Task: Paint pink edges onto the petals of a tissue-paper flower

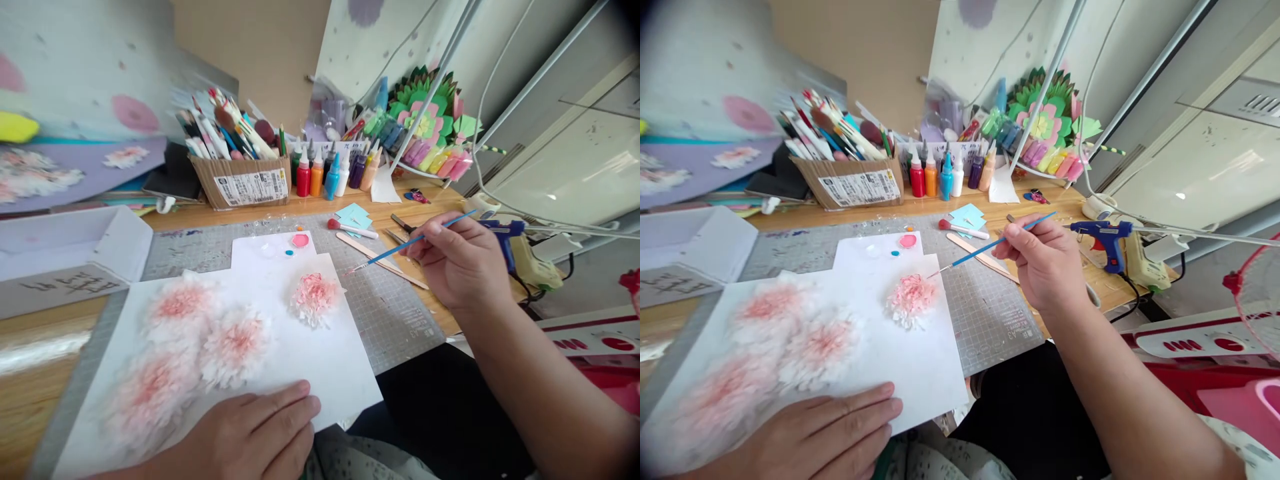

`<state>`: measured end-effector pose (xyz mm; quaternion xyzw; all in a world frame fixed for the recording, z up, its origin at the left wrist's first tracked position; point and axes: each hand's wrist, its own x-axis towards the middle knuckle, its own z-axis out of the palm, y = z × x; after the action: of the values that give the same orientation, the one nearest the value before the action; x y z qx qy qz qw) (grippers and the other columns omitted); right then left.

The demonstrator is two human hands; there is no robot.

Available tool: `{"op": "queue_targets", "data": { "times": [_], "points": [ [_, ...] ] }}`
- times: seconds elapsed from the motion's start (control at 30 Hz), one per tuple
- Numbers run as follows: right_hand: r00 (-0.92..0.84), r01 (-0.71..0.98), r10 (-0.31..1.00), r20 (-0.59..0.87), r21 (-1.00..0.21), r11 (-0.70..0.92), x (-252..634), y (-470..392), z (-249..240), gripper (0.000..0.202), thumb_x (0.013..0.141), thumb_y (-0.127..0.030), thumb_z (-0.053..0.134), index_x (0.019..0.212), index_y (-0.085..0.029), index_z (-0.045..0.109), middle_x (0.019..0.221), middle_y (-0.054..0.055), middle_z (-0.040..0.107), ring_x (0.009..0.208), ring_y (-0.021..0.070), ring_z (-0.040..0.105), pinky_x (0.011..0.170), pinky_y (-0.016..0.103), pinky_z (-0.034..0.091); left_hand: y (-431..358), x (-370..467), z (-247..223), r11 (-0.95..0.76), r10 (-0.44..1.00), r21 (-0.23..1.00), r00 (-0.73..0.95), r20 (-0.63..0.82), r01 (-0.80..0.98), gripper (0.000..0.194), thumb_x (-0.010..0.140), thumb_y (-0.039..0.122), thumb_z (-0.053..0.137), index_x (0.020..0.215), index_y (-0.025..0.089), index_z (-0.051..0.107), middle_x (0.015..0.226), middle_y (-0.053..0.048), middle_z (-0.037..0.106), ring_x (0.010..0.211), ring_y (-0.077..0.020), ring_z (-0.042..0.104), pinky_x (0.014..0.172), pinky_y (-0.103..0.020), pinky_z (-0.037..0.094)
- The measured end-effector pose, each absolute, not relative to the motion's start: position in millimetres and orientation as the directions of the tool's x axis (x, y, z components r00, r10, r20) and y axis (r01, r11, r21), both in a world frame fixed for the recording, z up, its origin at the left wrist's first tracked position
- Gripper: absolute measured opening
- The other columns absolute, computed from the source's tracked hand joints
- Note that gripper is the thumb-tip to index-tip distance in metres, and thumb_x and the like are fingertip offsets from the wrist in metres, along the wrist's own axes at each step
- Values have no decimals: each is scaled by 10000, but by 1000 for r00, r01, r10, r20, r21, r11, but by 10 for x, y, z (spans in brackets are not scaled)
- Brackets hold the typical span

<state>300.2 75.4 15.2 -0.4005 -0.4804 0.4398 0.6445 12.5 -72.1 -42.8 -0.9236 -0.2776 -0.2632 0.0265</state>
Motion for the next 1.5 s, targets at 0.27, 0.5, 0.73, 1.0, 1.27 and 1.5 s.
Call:
{"op": "queue_targets", "data": {
  "times": [0.27,0.5,0.73,1.0,1.27,1.5],
  "points": [
    [142,-340,981,135,-924,177,2932,516,212,306,569,-295,918,689,-164,668,533,-27,652,477,94,617,502,210,549,-880,162,-11,-800,599,304,654,462,518,253,997,342,532,1143,224,702,1192,-4,743,1090,-103,696,1018,-152,489],
    [204,-532,971,-126,-847,2,2949,330,88,304,576,-281,888,717,-180,638,522,-46,622,486,77,598,535,210,593,-1199,-232,-159,103,990,967,117,-78,-232,371,918,546,595,1212,334,677,1185,-50,737,1148,-245,673,999,-354,552],
    [211,-580,953,-220,-812,-59,2939,226,-16,226,665,-232,812,649,-181,592,523,-53,603,460,75,577,539,223,614,-1522,-454,-231,308,950,909,140,-278,-282,417,730,558,798,890,176,750,842,-109,740,769,-226,695,737,-329,567],
    [242,-615,939,-243,-787,-45,3029,125,-67,138,807,-174,676,691,-178,602,505,-51,593,435,72,555,508,209,591,-1668,-843,-343,235,942,961,-277,-188,147,366,737,594,726,766,231,690,734,2,682,679,-166,598,677,-261,455],
    [232,-644,937,-260,-763,-53,3086,23,-106,156,850,-165,650,707,-166,587,522,-56,588,442,72,559,520,221,587,-1746,-1287,-441,295,903,876,-410,-126,382,544,585,633,752,932,218,695,665,-28,705,651,-255,657,649,-330,473],
    [226,-654,944,-238,-756,-34,3131,-11,-25,139,815,-165,657,702,-192,580,507,-57,576,417,69,543,511,205,586,-1822,-1058,-513,275,890,951,-412,-195,143,880,731,758,642,1381,214,404,875,-57,739,819,-261,739,802,-386,592]
  ]
}}
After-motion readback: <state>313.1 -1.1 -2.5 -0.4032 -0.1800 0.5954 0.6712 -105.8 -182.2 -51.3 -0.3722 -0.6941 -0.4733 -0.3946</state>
